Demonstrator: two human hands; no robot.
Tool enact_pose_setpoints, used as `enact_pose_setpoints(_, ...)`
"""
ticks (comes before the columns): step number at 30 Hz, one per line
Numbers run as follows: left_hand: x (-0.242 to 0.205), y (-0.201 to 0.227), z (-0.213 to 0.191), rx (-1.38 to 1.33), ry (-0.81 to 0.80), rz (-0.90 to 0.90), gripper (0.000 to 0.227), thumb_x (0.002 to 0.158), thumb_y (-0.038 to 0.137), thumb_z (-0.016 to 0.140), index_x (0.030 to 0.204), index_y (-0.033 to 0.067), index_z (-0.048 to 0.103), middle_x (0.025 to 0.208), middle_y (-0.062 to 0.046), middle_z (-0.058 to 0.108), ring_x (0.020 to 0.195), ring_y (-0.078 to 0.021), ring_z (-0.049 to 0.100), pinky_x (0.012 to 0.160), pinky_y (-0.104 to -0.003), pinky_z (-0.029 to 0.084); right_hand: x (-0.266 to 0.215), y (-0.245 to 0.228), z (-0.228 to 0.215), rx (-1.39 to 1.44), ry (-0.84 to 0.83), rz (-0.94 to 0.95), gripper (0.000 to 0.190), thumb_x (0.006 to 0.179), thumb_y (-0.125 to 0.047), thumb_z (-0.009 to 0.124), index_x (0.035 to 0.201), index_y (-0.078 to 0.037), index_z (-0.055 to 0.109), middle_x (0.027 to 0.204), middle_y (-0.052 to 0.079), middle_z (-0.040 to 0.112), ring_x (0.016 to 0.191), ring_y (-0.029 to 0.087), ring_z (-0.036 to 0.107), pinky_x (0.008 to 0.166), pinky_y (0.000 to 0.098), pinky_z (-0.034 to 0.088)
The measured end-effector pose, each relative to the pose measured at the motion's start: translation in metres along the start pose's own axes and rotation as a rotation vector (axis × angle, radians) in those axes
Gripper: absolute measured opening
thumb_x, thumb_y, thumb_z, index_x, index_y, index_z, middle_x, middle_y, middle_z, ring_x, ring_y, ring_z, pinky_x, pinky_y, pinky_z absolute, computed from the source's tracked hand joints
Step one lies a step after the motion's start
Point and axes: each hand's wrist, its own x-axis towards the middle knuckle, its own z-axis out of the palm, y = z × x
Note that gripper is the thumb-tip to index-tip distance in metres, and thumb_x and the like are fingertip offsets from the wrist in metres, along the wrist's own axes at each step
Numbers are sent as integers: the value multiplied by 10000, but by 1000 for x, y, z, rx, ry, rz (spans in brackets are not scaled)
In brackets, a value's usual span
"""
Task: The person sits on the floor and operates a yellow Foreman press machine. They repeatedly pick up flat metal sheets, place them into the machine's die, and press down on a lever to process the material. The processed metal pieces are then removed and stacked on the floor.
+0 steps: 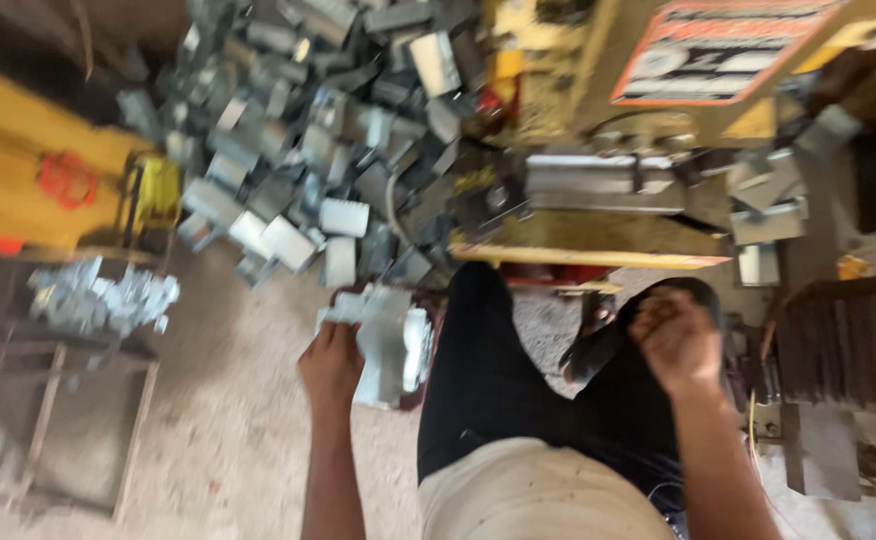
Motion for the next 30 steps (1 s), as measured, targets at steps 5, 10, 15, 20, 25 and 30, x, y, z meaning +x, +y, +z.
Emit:
enact_pose_setpoints(5,17,62,-38,-798,164,-279,148,1050,216,652,976,91,677,796,-33,592,603,-164,504,528,-327,374,18,27,127,-939,328,180,458,921,-185,674,1328,7,592,1183,114,675,1057,237,641,920,383,526)
enact_pose_setpoints(10,32,169,39,-1331,-186,-747,272,1009,262,672,983,-7,707,828,-13,617,727,-100,487,628,-282,398,11,5,152,-853,0,416,702,827,-129,737,1467,-87,451,1169,46,692,1027,163,677,931,350,554)
enact_pose_setpoints(15,66,238,59,-1432,-357,-515,373,1046,324,615,1150,-30,674,985,-40,679,880,-108,580,785,-271,469,15,-16,128,-993,346,17,476,946,-98,683,1382,40,550,1140,96,741,967,162,667,856,335,541)
enact_pose_setpoints(20,73,237,53,-1426,-680,-304,426,1012,257,580,1359,14,528,878,-2,662,675,-98,611,605,-270,484,30,-23,116,-792,487,-85,490,990,-70,637,1460,18,530,1078,58,708,821,116,607,780,285,533)
enact_pose_setpoints(25,55,224,68,-1571,-759,-264,255,1091,104,560,1229,-110,574,637,-44,551,482,-123,483,486,-278,384,40,-28,124,-776,571,-183,648,939,-42,638,1538,-116,400,861,59,682,692,112,601,667,267,527)
enact_pose_setpoints(30,76,232,58,-1694,-703,-408,273,1054,133,510,1292,23,585,625,-30,554,499,-96,473,494,-261,393,58,-32,136,-790,584,-190,559,989,-19,651,1533,-78,542,822,43,625,739,104,588,707,256,513)
